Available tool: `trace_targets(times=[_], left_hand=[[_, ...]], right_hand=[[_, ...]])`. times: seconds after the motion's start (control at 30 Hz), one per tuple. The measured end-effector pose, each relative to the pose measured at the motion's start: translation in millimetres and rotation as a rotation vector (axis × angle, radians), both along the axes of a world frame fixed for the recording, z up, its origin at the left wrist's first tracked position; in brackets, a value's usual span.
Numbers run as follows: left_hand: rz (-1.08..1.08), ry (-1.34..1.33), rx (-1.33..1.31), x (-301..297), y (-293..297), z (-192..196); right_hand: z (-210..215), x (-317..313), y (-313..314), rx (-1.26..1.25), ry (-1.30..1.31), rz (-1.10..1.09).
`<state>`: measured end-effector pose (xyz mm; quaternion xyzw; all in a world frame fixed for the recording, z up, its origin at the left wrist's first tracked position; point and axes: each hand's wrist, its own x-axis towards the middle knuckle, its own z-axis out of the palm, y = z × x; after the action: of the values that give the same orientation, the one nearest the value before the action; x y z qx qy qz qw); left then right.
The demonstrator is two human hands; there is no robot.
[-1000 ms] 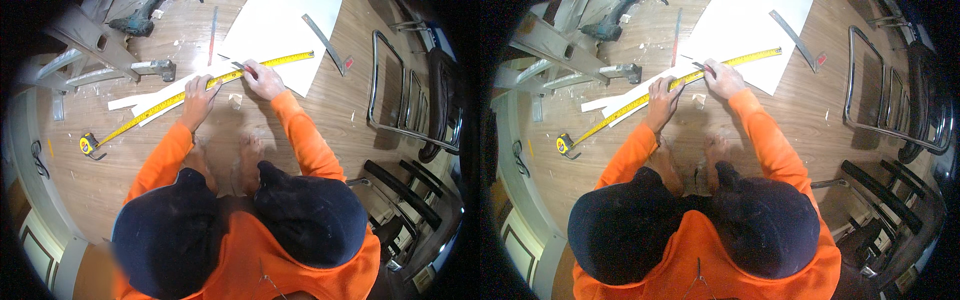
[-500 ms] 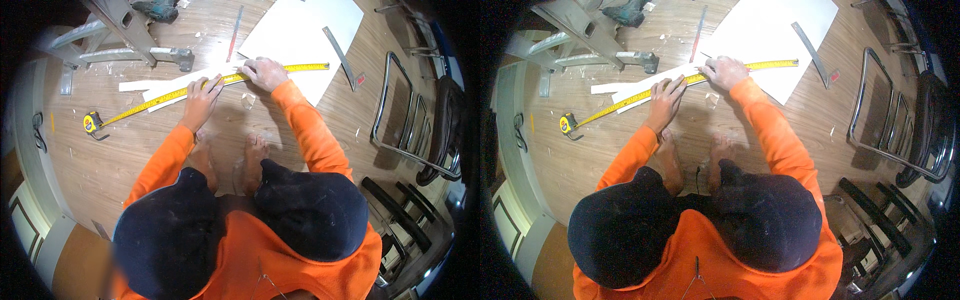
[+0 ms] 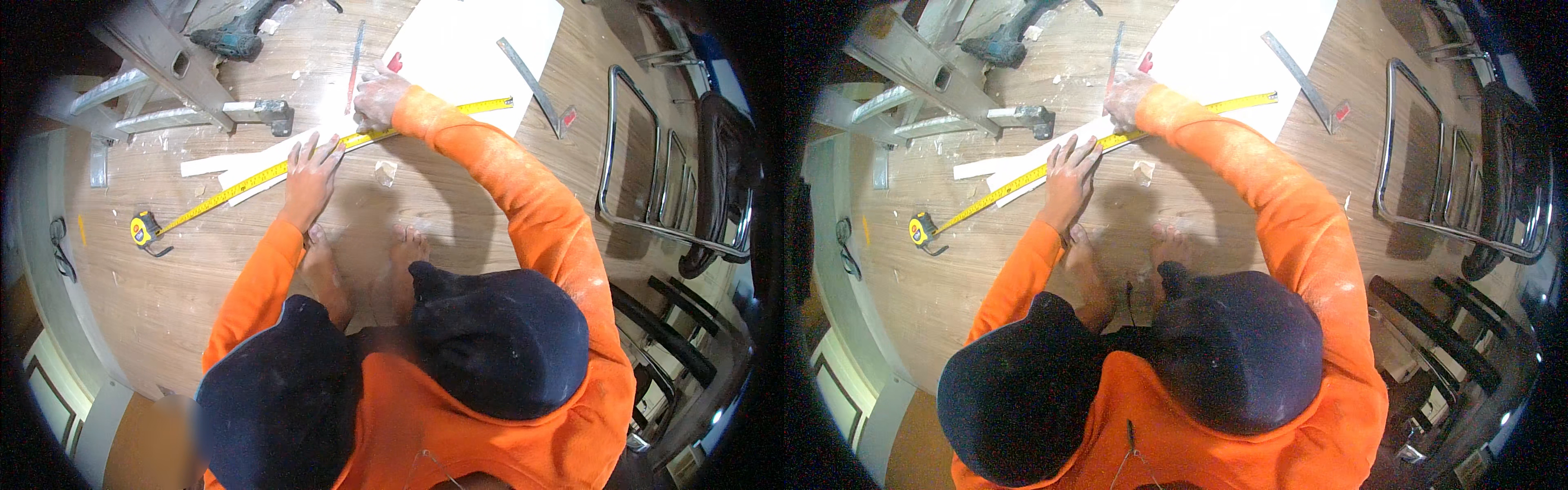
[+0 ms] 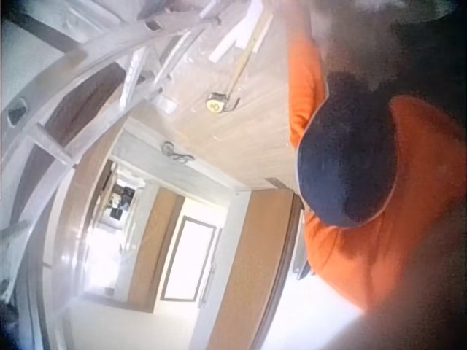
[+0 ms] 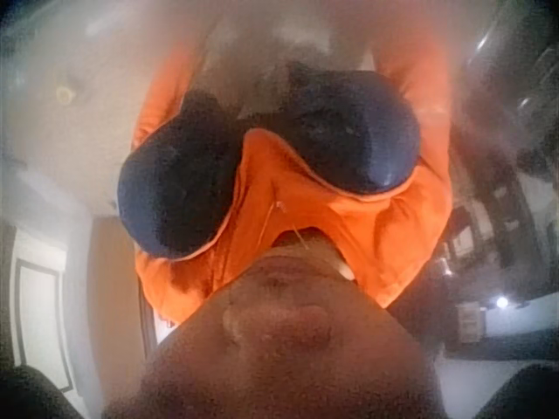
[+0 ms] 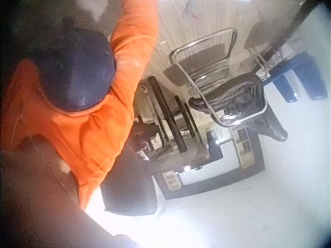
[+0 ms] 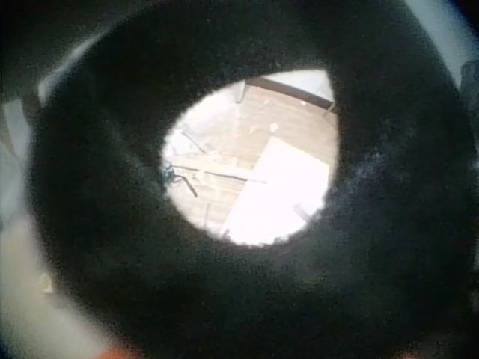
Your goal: The person measures and marks white boards on the floor using a tape measure, a square ruler, and a utility knife. They align the tools to draw straight lines and score the material, then reposition the boards to repeat the process.
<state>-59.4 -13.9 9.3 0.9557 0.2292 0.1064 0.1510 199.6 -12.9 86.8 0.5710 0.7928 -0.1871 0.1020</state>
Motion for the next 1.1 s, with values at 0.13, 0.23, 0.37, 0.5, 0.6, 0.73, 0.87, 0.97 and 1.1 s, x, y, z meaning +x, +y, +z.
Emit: trace_targets(times=[0.13, 0.23, 0.37, 0.5, 0.6, 0.73, 0.87, 0.97, 1.1], left_hand=[[0.000, 0.037, -0.014, 8, -3, 11], [-0.016, 0.061, 0.011, 10, 1, 14], [-0.034, 0.095, 0.019, 20, 0, 25], [-0.064, 0.119, 0.029, 21, 0, 28], [-0.072, 0.105, 0.047, 17, 1, 23], [-0.087, 0.090, 0.053, 20, 0, 25], [-0.077, 0.123, 0.068, 15, -2, 26], [-0.071, 0.121, 0.060, 16, -1, 23], [-0.073, 0.100, 0.049, 17, -3, 28]], right_hand=[[-25, -5, -2, 0.141, -0.086, 0.046], [-9, -17, -4, 0.150, -0.134, 0.051], [1, -21, -4, 0.156, -0.156, 0.050], [0, -25, -4, 0.180, -0.190, 0.048], [-8, -21, 2, 0.162, -0.155, 0.072], [-25, -11, 12, 0.060, -0.107, 0.029], [-26, -12, 19, 0.039, -0.158, 0.112], [-22, -13, 21, 0.019, -0.130, 0.106], [2, -15, 20, 0.032, -0.163, 0.166]])
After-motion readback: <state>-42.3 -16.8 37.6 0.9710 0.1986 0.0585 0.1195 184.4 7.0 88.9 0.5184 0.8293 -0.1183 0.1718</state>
